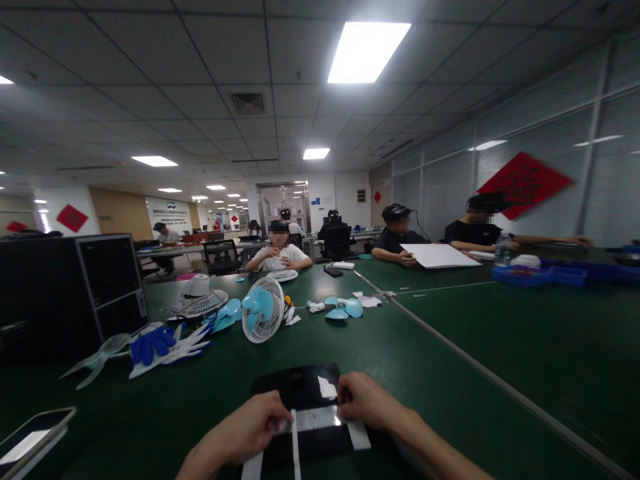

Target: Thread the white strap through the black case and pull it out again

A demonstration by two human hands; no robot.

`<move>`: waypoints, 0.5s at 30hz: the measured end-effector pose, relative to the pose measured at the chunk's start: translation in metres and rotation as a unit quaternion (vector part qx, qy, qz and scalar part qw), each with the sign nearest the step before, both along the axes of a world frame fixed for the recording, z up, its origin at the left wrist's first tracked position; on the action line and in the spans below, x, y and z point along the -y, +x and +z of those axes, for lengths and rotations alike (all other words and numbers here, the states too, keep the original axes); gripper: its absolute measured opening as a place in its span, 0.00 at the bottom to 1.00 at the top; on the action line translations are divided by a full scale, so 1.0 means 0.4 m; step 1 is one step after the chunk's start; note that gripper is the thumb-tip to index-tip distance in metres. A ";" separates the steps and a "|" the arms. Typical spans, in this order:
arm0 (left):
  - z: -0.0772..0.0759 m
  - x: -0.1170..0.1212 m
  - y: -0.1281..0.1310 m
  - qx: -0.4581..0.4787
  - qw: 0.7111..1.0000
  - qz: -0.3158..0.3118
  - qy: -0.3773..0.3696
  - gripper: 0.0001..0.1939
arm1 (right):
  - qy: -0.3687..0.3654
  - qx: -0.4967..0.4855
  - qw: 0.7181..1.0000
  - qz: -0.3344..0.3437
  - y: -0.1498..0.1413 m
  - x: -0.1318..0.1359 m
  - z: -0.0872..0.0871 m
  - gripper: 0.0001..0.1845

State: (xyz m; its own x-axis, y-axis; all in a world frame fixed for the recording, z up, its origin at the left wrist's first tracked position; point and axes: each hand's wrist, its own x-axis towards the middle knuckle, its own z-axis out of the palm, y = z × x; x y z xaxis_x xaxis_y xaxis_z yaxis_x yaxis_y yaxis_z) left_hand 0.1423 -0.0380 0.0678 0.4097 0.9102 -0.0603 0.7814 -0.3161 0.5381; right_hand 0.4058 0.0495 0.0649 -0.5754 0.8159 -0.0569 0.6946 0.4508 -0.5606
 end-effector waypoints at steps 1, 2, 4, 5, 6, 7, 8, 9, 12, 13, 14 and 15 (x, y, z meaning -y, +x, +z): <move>-0.001 -0.001 0.000 0.001 1.000 -0.001 -0.001 0.18 | 0.000 0.001 1.000 0.002 0.000 -0.001 0.000 0.11; -0.001 -0.002 -0.001 0.002 1.000 -0.002 -0.001 0.16 | 0.001 0.003 1.000 0.006 0.000 -0.002 -0.001 0.11; 0.002 -0.002 0.000 0.003 1.000 0.001 -0.003 0.15 | 0.015 0.012 1.000 0.009 0.000 -0.002 0.001 0.10; 0.005 -0.001 0.000 0.005 1.000 0.001 -0.005 0.15 | 0.032 0.011 0.999 0.007 0.000 -0.001 0.003 0.10; 0.008 0.000 0.001 0.008 1.000 0.002 -0.007 0.15 | 0.061 0.003 0.998 0.003 0.000 0.004 0.007 0.09; 0.011 0.002 0.002 0.011 1.000 0.001 -0.008 0.16 | 0.096 -0.011 0.995 0.004 -0.002 0.011 0.013 0.09; 0.013 0.003 0.002 0.014 1.000 0.001 -0.008 0.16 | 0.132 -0.028 0.991 0.012 -0.006 0.022 0.019 0.09; 0.015 0.005 0.002 0.017 1.000 0.000 -0.008 0.16 | 0.163 -0.047 0.985 0.035 -0.011 0.037 0.025 0.10; 0.017 0.006 0.001 0.012 1.000 0.003 -0.006 0.17 | 0.189 -0.071 0.966 0.163 -0.037 0.095 0.036 0.13; 0.017 0.006 0.001 0.008 1.000 0.005 -0.006 0.17 | 0.183 -0.065 0.959 0.207 -0.047 0.114 0.035 0.14; 0.016 0.006 0.001 0.005 1.000 0.007 -0.004 0.17 | 0.175 -0.054 0.953 0.242 -0.057 0.131 0.031 0.14; 0.015 0.005 0.001 0.003 1.000 0.009 -0.003 0.17 | 0.169 -0.040 0.948 0.266 -0.067 0.146 0.025 0.15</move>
State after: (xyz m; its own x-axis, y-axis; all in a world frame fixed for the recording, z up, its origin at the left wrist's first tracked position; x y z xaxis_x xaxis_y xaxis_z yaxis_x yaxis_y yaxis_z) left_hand 0.1426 -0.0401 0.0740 0.3933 0.9173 -0.0624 0.7835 -0.2988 0.5448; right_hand 0.3790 -0.0088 0.0749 -0.9023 0.3725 0.2169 0.2795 0.8886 -0.3636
